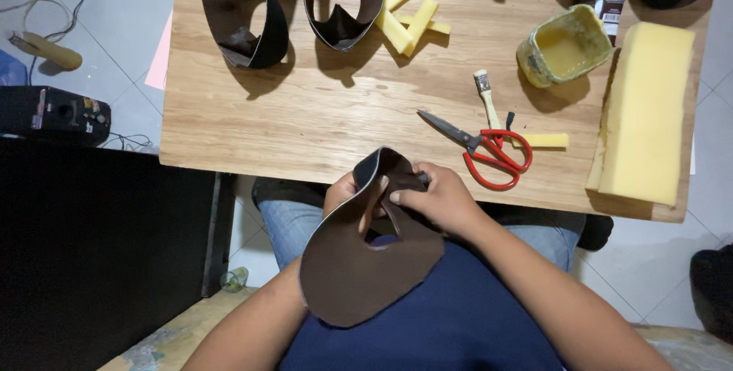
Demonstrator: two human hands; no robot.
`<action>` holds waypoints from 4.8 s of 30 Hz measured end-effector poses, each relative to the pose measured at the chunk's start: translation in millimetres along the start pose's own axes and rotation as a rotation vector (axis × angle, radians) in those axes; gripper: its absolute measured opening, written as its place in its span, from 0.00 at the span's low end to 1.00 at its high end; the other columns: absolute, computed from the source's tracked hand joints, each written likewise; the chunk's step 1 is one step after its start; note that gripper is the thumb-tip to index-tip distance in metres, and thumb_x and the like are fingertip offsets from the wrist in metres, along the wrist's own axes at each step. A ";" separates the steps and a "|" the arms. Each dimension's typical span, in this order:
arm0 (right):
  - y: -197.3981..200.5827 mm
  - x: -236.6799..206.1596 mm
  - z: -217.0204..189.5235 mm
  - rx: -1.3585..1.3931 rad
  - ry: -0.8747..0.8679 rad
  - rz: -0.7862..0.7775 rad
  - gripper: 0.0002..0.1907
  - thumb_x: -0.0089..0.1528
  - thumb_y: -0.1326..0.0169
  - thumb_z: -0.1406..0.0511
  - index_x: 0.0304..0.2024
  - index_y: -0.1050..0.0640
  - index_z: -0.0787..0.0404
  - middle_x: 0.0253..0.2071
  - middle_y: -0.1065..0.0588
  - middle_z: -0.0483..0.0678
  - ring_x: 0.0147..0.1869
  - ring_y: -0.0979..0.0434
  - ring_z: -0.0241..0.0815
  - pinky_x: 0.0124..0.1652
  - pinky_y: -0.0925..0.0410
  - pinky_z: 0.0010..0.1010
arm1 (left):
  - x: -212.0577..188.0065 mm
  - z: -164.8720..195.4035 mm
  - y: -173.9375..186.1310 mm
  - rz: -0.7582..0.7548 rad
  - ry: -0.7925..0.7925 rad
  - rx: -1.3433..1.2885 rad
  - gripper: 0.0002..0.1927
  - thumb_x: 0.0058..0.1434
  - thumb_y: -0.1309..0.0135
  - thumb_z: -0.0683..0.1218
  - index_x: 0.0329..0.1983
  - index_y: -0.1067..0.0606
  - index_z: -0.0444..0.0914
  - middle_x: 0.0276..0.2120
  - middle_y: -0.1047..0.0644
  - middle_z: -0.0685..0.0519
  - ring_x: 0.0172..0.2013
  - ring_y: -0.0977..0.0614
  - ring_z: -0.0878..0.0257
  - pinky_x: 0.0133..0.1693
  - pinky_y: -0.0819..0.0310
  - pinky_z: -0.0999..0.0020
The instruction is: The person applies adhesive to the inner edges of a brown shoe upper using a brush, then inserts a small yellow foam piece into the opening. They press the edges together to bond the foam and upper, then trim excess foam with scissors. The process is repeated for another shoe upper.
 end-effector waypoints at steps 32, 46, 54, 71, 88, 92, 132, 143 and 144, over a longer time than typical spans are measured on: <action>18.5 -34.7 -60.1 -0.378 0.540 0.357 0.10 0.54 0.33 0.69 0.37 0.19 0.65 0.47 0.25 0.51 0.45 0.22 0.40 0.38 0.26 0.27 | -3.8 11.3 -3.4 -0.067 -0.245 0.048 0.16 0.61 0.41 0.39 0.52 0.24 0.31 0.45 0.19 0.53 0.44 0.21 0.70 0.48 0.25 0.73; 3.3 -34.0 -49.9 -0.158 0.610 0.134 0.07 0.55 0.37 0.72 0.32 0.24 0.65 0.50 0.32 0.54 0.53 0.28 0.45 0.50 0.31 0.30 | -0.7 9.6 -2.9 -0.008 -0.234 0.155 0.14 0.57 0.36 0.39 0.45 0.24 0.30 0.37 0.20 0.53 0.37 0.22 0.69 0.40 0.25 0.72; 18.5 -28.2 -48.3 -0.166 0.554 0.266 0.09 0.56 0.36 0.70 0.34 0.25 0.64 0.49 0.27 0.52 0.56 0.25 0.45 0.55 0.32 0.32 | -52.6 72.8 -23.7 -0.097 -0.849 0.941 0.16 0.65 0.43 0.48 0.51 0.24 0.34 0.35 0.22 0.47 0.36 0.21 0.59 0.39 0.27 0.65; 11.8 -32.6 -51.1 -0.165 0.571 0.247 0.12 0.57 0.35 0.70 0.34 0.28 0.62 0.50 0.32 0.51 0.51 0.26 0.40 0.43 0.26 0.24 | -16.5 32.3 -12.9 -0.101 -0.298 0.664 0.15 0.71 0.53 0.51 0.42 0.25 0.34 0.29 0.23 0.44 0.30 0.22 0.53 0.34 0.29 0.58; 13.0 -21.9 -38.9 -0.008 0.487 0.239 0.24 0.62 0.42 0.72 0.57 0.35 0.66 0.45 0.23 0.50 0.51 0.21 0.37 0.50 0.29 0.27 | -12.2 -6.0 -19.5 -0.267 -0.553 0.670 0.23 0.62 0.42 0.46 0.57 0.28 0.30 0.44 0.24 0.39 0.43 0.24 0.51 0.45 0.26 0.60; 15.3 -9.5 -18.6 0.265 0.404 0.143 0.26 0.63 0.46 0.72 0.62 0.39 0.63 0.44 0.24 0.47 0.48 0.24 0.34 0.48 0.30 0.24 | -3.4 -2.3 -10.0 -0.188 -0.592 0.623 0.20 0.66 0.46 0.41 0.60 0.28 0.31 0.49 0.23 0.43 0.48 0.23 0.54 0.52 0.28 0.60; 5.0 26.1 3.9 -0.226 0.308 0.227 0.15 0.59 0.42 0.68 0.49 0.23 0.66 0.36 0.18 0.51 0.39 0.17 0.37 0.42 0.26 0.28 | 35.4 -28.6 1.5 -0.050 -0.210 0.164 0.07 0.67 0.46 0.43 0.35 0.27 0.36 0.28 0.28 0.59 0.31 0.30 0.73 0.35 0.33 0.74; -1.1 43.6 16.8 -0.192 0.211 0.075 0.10 0.61 0.42 0.66 0.44 0.20 0.64 0.36 0.17 0.53 0.40 0.19 0.44 0.43 0.27 0.31 | 26.1 -4.2 0.4 -0.003 -0.344 0.534 0.06 0.66 0.49 0.42 0.33 0.30 0.35 0.26 0.28 0.52 0.30 0.26 0.63 0.36 0.29 0.67; -0.1 42.9 12.9 -0.240 0.279 0.115 0.10 0.61 0.42 0.67 0.44 0.20 0.64 0.37 0.18 0.54 0.40 0.19 0.45 0.43 0.27 0.32 | 25.1 -1.5 -2.3 -0.024 -0.321 0.492 0.07 0.67 0.50 0.42 0.34 0.30 0.34 0.27 0.27 0.51 0.31 0.25 0.63 0.37 0.28 0.67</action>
Point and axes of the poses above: each hand's wrist, its own x-axis towards the middle knuckle, its own y-axis out of the back of the hand, z = x × y, the point moved 7 cm from there along x, towards the middle knuckle
